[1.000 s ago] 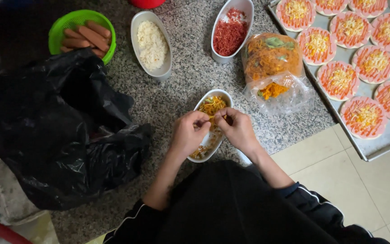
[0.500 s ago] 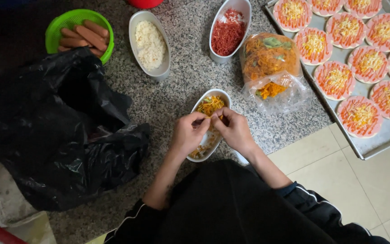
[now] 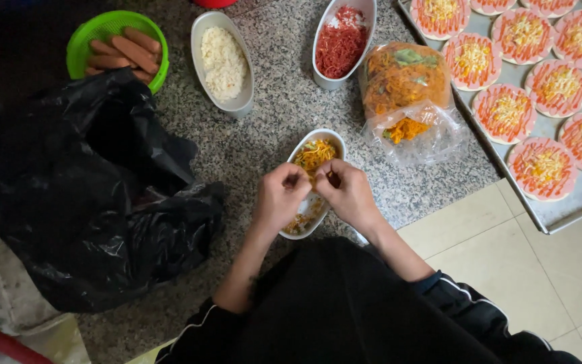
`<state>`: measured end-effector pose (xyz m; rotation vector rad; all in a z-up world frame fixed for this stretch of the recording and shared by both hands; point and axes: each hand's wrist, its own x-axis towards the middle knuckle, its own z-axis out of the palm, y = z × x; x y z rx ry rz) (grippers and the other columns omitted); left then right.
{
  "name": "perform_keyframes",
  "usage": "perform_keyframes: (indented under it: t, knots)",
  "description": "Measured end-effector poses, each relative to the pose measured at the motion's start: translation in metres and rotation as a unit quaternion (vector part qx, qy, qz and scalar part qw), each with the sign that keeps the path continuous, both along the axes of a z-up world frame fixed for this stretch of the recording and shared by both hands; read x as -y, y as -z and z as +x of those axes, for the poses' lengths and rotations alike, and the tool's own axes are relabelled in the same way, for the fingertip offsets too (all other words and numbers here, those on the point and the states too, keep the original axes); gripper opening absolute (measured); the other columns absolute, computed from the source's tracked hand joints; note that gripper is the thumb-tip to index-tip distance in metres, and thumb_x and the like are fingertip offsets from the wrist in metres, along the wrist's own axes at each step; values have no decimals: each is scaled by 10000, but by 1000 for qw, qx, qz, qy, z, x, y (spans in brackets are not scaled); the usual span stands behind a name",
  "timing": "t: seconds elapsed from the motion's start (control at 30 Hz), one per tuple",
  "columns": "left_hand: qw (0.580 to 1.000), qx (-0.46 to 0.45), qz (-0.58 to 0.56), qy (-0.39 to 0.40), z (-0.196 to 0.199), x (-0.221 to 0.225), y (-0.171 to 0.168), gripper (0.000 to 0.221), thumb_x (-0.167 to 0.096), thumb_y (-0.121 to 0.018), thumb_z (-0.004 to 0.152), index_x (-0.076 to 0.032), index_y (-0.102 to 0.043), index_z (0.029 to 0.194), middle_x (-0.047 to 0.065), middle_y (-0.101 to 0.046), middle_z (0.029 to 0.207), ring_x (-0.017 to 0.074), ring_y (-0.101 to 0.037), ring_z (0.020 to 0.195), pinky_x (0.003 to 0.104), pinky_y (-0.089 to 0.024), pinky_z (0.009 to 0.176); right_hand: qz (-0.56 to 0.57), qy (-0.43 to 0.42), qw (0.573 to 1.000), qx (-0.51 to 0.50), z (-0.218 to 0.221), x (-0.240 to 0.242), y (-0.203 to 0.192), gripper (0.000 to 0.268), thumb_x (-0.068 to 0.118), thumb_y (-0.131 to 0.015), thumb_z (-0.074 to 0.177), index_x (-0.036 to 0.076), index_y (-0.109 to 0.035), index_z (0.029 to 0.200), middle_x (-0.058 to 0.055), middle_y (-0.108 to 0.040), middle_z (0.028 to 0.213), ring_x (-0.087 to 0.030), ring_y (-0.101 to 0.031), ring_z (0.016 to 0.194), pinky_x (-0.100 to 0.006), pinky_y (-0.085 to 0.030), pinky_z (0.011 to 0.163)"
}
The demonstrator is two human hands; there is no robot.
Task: Spreading shredded cheese from a bag onto food ingredients inside small oval containers on a kitchen counter.
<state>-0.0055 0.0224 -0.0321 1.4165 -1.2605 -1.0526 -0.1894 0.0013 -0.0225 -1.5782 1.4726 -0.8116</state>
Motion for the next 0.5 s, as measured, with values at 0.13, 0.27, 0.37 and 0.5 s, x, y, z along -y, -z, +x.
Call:
perform_keyframes:
  t: [0.13,0.27,0.37,0.5]
  knots:
    - [1000,15,5,15,6,7,6,81,-138,-801,958,-62,-826,949,103,-775,705,185,-720,697,326,-618,637,36,12,999,37,-1,0,-19,171,254,-732,1067,154,-869,1043,-92,-730,688,-204,-687,704,-361,-591,718]
    - [998,34,8,48,9,7,-1,90,-161,-815,952,-75,-838,944,106,-784,725,209,-749,705,356,-625,624,39,-19,999,29,-1,1,-21,151,257,-775,1046,142,-873,1044,-151,-740,741,-256,-690,730,-423,-595,734]
    - [998,30,6,57,6,6,-11,101,-151,-824,947,-51,-834,947,133,-781,730,230,-754,703,372,-634,630,41,-30,999,17,-3,1,-12,136,283,-836,1003,156,-876,1033,-153,-746,758,-267,-711,744,-431,-594,744]
    - [996,69,-4,49,5,6,-3,72,-147,-835,874,-76,-823,879,117,-756,686,272,-770,679,352,-640,621,57,-27,997,33,-1,2,-7,95,264,-841,985,177,-873,1008,-99,-732,713,-220,-701,712,-384,-590,719]
